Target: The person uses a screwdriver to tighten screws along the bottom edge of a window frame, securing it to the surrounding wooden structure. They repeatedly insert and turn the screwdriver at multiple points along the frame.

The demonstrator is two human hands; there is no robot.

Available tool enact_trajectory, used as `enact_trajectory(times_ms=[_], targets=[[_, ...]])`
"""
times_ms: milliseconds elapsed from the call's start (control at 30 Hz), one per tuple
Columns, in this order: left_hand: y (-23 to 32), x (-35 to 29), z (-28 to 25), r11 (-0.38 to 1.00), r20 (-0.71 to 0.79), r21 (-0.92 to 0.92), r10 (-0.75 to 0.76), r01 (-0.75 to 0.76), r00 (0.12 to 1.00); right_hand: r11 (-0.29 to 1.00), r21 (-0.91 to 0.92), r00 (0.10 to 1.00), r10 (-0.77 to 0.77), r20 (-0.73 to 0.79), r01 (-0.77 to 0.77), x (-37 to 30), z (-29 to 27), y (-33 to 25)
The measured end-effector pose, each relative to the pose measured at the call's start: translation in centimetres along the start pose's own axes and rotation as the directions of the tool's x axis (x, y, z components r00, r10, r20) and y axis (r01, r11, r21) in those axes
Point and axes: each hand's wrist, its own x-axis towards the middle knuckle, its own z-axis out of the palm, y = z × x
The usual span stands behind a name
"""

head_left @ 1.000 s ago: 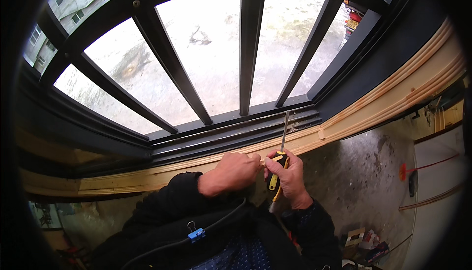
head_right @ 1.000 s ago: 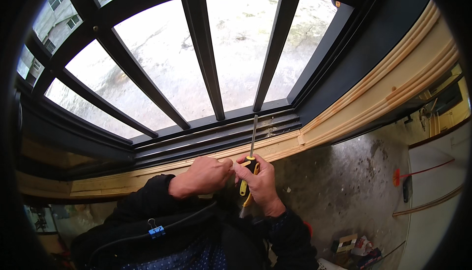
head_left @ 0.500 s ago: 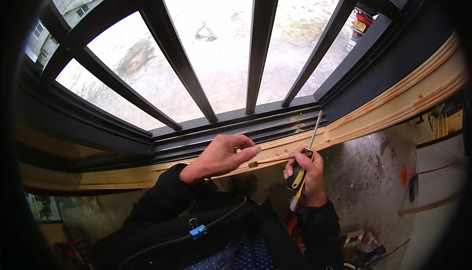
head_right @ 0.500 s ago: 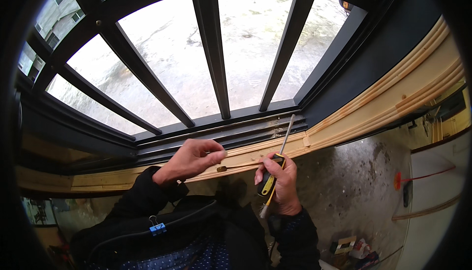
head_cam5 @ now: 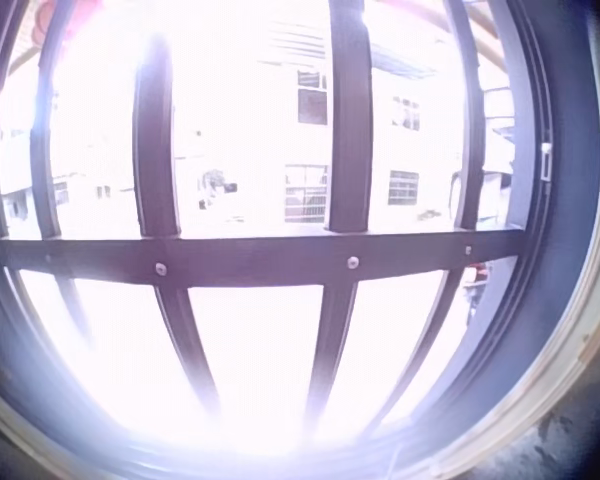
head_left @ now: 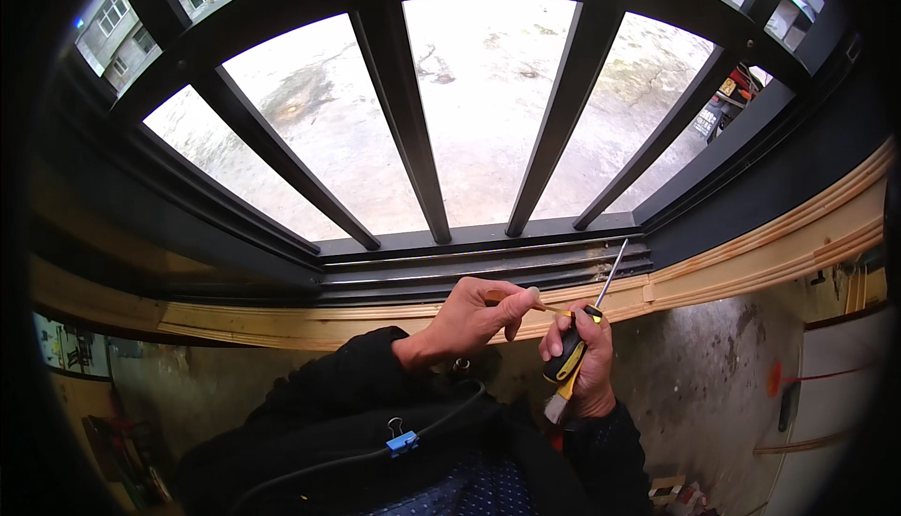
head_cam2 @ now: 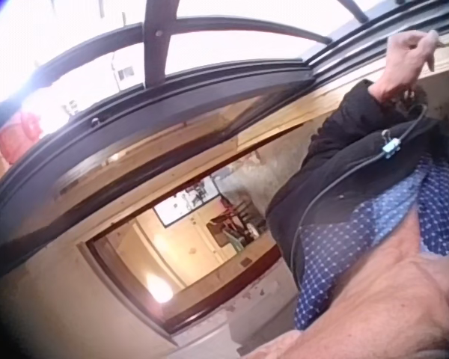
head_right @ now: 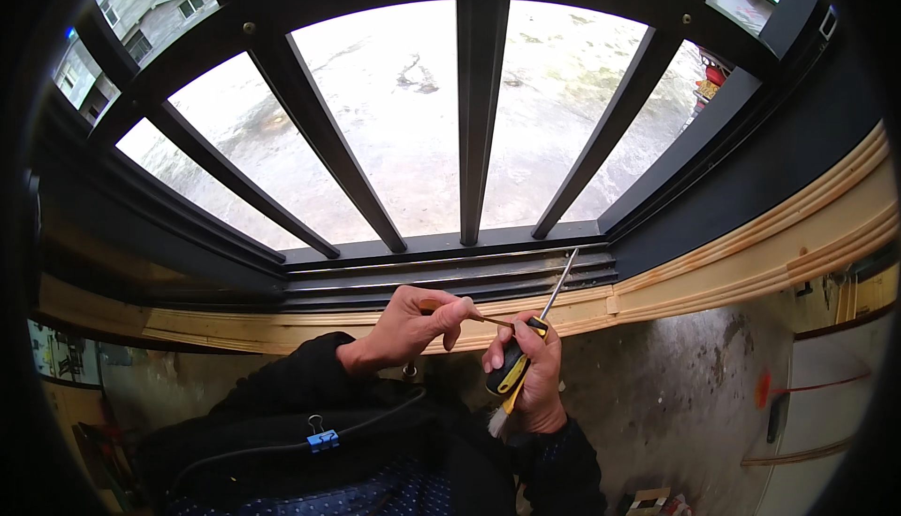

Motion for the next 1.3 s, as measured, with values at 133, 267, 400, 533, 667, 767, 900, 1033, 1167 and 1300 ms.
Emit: enact_trajectory(times_ms=[133,267,400,533,667,767,900,1033,1167,1300], targets=[[1.4,1.3,-1.4,0.999,-0.006,0.041,0.008,-0.008,1.0,0.998,0.039,0.998,-0.043,0.049,0.041,0.0,-0.5,-0.2],[2.1,2.0,-0.9,0.997,-0.015,0.075,-0.022,0.023,1.0,0.984,-0.178,0.999,0.032,0.0,-0.032,-0.5,-0.2,-0.8],[1.5,3.4,0.5,0.998,-0.081,-0.061,0.007,-0.012,0.997,0.955,-0.281,0.995,0.098,0.012,-0.091,-0.8,1.0,-0.7],[-0.4,2.8,3.0,0.999,-0.007,-0.006,0.035,-0.035,0.999,0.937,-0.338,0.996,0.092,-0.014,-0.091,-0.9,1.8,0.1],[-1.2,1.4,2.9,0.998,0.079,0.005,-0.069,0.069,0.994,0.901,-0.425,0.997,0.074,-0.039,-0.083,-1.3,1.3,0.3],[-0.6,1.9,1.4,0.962,0.052,0.273,-0.03,0.014,0.998,0.86,-0.509,0.993,-0.04,-0.108,-0.021,-1.4,0.5,0.5],[0.6,1.3,0.4,0.877,0.243,0.409,-0.372,0.253,0.896,0.867,-0.483,0.971,-0.207,-0.123,0.124,-0.5,-0.4,0.1],[0.7,0.6,1.2,0.836,0.401,0.465,-0.492,0.291,0.773,0.888,-0.446,0.973,-0.19,-0.133,0.113,0.1,-0.9,-0.4],[0.8,-0.2,1.0,0.822,0.375,0.491,-0.499,0.29,0.781,0.922,-0.373,0.969,-0.178,-0.173,0.103,0.2,-1.5,-0.1],[1.0,-1.6,0.4,0.8,0.209,0.502,-0.481,0.328,0.851,0.927,-0.348,0.953,-0.222,-0.206,0.141,0.4,-2.5,0.4]])
